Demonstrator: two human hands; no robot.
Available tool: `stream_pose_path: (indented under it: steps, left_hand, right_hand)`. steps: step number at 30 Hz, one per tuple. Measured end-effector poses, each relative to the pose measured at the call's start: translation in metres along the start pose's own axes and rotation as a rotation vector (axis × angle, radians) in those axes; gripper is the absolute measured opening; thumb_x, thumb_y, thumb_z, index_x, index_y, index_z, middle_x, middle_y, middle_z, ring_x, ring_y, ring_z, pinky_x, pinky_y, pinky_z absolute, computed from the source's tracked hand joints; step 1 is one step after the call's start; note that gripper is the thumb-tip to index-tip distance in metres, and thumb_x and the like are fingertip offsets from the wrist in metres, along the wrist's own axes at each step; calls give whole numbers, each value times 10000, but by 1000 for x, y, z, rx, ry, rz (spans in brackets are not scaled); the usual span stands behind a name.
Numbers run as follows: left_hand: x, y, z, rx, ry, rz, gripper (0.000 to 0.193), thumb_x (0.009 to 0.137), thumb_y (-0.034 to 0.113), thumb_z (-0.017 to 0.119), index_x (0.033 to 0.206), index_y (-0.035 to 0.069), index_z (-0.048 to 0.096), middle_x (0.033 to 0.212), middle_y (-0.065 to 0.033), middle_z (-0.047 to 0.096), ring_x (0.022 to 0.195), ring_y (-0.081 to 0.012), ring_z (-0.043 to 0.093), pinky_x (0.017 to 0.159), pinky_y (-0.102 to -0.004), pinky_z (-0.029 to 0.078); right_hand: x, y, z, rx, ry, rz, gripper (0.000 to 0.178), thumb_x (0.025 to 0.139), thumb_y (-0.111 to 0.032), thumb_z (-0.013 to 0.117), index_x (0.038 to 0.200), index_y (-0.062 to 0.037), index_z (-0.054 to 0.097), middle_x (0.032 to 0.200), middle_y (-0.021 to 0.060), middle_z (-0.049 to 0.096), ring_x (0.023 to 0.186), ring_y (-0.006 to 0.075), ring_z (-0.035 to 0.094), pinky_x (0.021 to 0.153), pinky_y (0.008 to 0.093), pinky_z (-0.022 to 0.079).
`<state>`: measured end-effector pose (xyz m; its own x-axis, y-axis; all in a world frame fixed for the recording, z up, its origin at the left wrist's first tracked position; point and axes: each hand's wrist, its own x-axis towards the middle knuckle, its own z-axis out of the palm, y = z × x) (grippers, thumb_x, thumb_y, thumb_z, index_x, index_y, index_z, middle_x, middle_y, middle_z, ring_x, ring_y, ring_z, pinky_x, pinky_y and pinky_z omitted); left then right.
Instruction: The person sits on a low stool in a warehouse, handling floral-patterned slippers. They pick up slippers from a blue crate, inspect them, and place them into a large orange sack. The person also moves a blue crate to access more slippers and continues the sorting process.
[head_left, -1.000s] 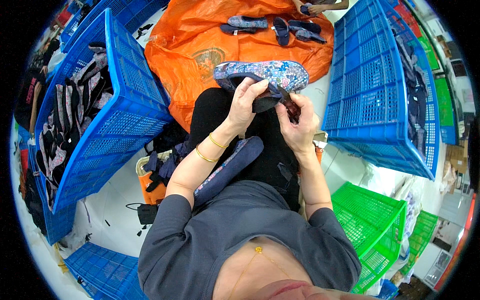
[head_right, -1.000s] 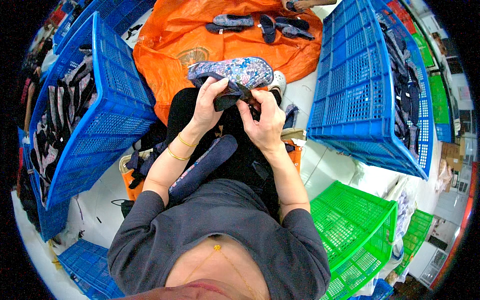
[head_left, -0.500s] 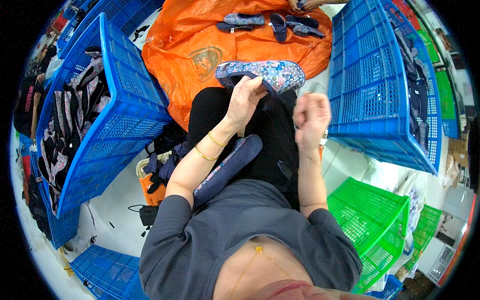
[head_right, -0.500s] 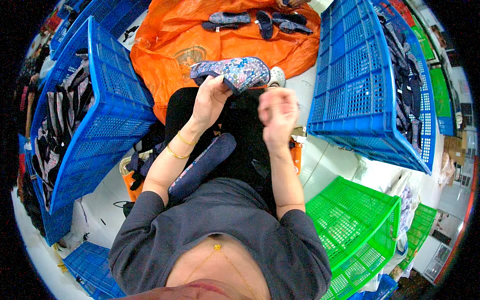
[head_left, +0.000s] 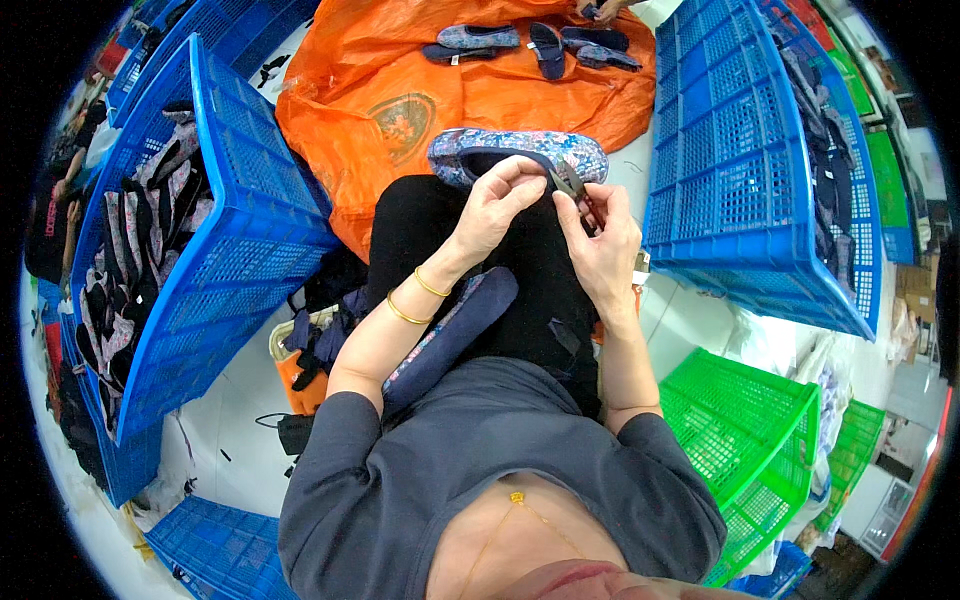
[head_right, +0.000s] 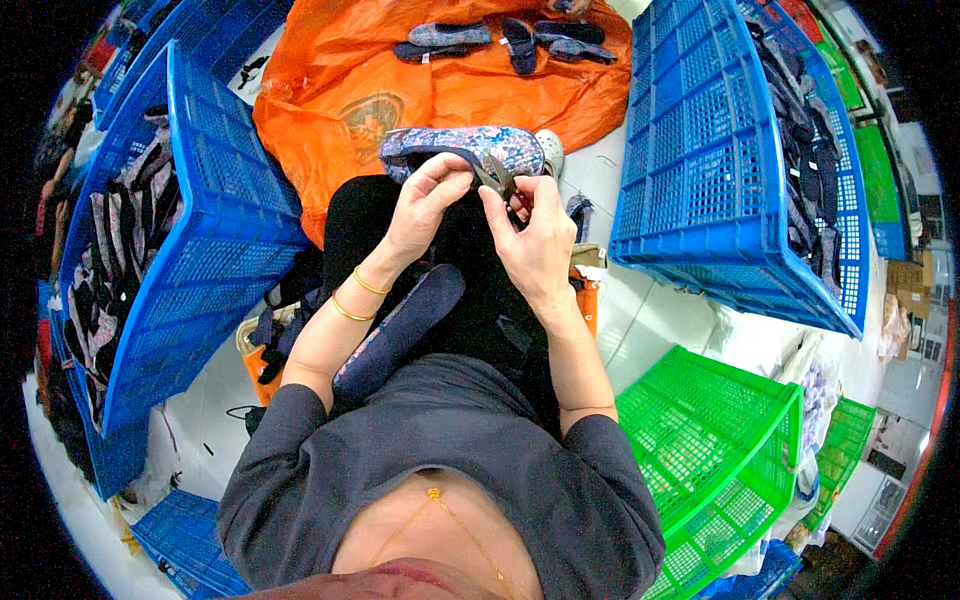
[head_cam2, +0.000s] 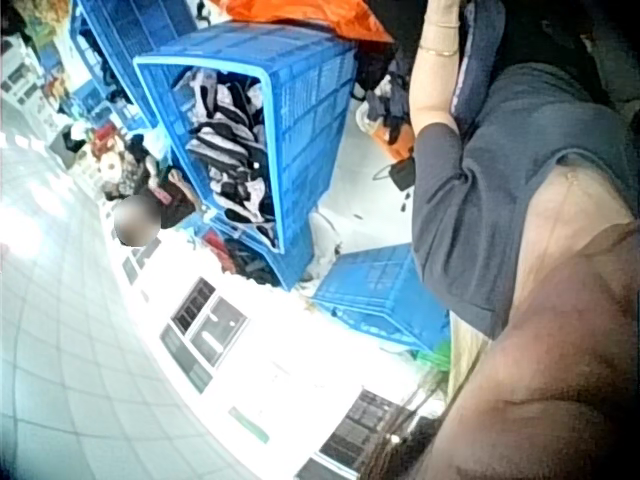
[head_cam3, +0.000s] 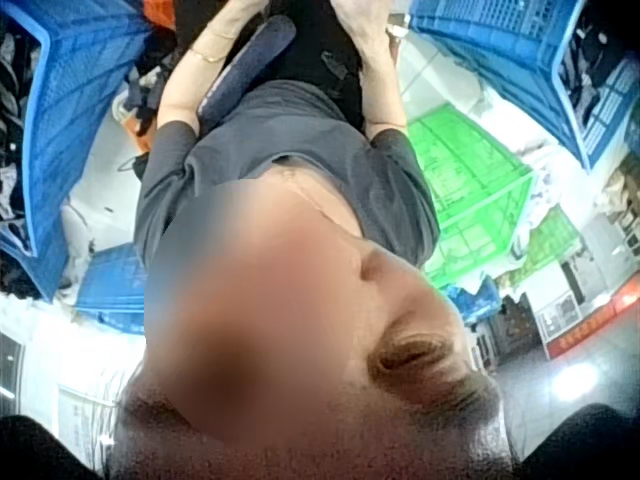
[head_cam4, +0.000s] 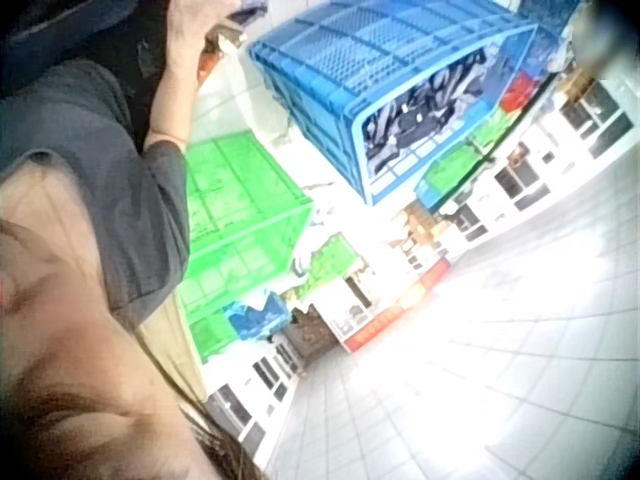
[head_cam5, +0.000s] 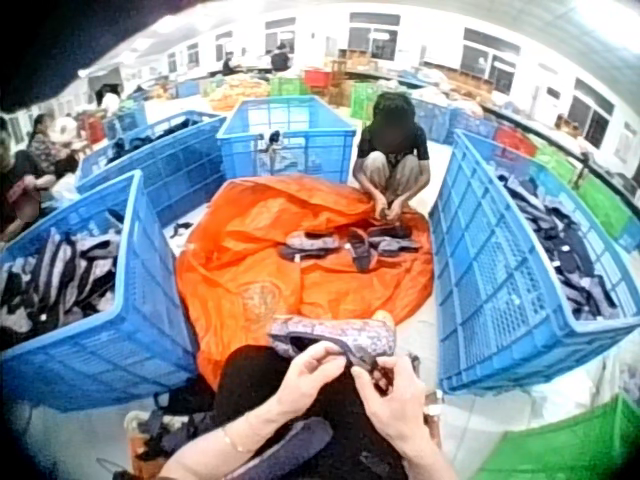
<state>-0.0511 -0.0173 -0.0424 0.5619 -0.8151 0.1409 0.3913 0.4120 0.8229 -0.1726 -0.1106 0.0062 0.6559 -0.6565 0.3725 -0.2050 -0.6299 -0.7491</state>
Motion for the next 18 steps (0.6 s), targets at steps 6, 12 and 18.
stream_pose_path:
  steps: [6,12,18]
  left_hand:
    - [-8,-13,9,-2,5,31,206,946,94,559,1126,-5,552,1044,-26,612,943,-67,555,821,-212,450]
    - [-10,-18,8,221,18,127,203,932,83,552,1105,-19,584,1031,-53,643,967,-101,585,854,-252,466]
    - [-11,-23,1,306,47,140,169,920,105,583,1045,-8,598,941,-25,635,870,-79,567,799,-242,463]
  right_hand:
    - [8,-15,-5,-121,-67,16,332,815,-258,737,879,-21,514,733,143,618,608,261,621,547,356,499]
    - [11,-17,-7,-119,-118,27,327,812,-240,739,858,-12,510,738,135,628,628,234,637,550,340,501]
    - [14,5,-15,587,-163,330,131,887,-105,674,869,-45,559,732,-15,583,610,22,514,507,178,401]
